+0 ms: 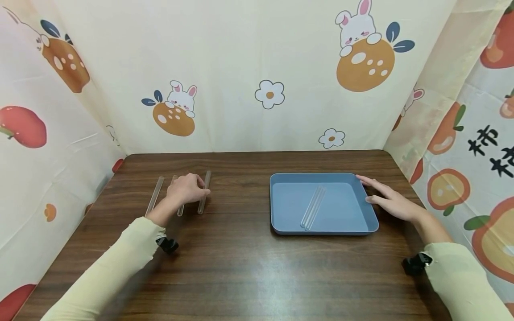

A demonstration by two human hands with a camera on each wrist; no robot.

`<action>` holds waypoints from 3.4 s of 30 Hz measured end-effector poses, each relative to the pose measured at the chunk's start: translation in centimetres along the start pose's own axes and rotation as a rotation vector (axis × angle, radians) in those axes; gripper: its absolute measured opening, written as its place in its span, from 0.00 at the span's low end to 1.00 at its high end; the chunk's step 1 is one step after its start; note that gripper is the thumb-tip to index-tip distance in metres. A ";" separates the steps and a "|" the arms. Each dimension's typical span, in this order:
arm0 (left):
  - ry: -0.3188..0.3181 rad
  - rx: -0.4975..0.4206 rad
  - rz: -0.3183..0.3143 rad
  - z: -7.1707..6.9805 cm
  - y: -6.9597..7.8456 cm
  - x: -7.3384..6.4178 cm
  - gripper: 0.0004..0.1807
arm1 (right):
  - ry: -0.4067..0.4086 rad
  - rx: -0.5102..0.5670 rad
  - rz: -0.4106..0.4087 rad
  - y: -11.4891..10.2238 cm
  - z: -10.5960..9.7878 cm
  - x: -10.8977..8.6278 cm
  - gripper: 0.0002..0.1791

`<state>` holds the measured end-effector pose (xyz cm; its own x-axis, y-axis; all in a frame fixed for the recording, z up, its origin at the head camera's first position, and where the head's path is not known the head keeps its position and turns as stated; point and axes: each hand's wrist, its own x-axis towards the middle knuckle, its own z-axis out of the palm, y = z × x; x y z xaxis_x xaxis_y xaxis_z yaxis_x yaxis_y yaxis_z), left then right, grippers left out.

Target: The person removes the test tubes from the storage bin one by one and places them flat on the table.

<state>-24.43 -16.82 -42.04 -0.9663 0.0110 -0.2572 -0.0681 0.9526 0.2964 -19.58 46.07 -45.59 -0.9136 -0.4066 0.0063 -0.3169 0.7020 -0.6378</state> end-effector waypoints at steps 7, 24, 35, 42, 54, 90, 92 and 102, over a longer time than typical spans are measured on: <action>-0.025 -0.020 -0.029 -0.7 1.3 -1.5 0.18 | -0.001 0.004 -0.015 -0.1 0.0 0.1 0.39; -0.018 0.027 -0.014 -0.6 1.2 -1.1 0.32 | -0.006 0.009 -0.006 -0.2 0.0 0.0 0.39; -0.021 0.033 -0.002 -0.7 1.0 -1.2 0.30 | -0.007 0.009 0.007 -0.2 0.0 0.0 0.39; -0.026 0.035 -0.009 -0.8 1.1 -1.1 0.33 | -0.004 0.009 -0.008 -0.2 -0.1 0.0 0.39; 0.001 0.039 0.020 -1.1 0.8 -1.0 0.36 | -0.008 0.021 -0.020 -0.1 0.1 0.0 0.39; 0.066 0.045 0.123 2.6 0.0 5.5 0.32 | -0.010 0.032 -0.022 -0.1 0.1 0.2 0.39; 0.077 0.048 0.136 2.7 0.5 5.3 0.31 | -0.008 0.033 -0.024 -0.1 0.1 0.1 0.39; 0.070 0.026 0.175 0.0 5.9 -0.3 0.26 | -0.004 0.021 -0.018 0.2 0.0 0.1 0.39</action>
<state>-24.56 -11.19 -40.25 -0.9778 0.1571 -0.1388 0.1084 0.9455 0.3069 -19.72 46.14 -45.71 -0.9068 -0.4214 0.0152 -0.3279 0.6820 -0.6537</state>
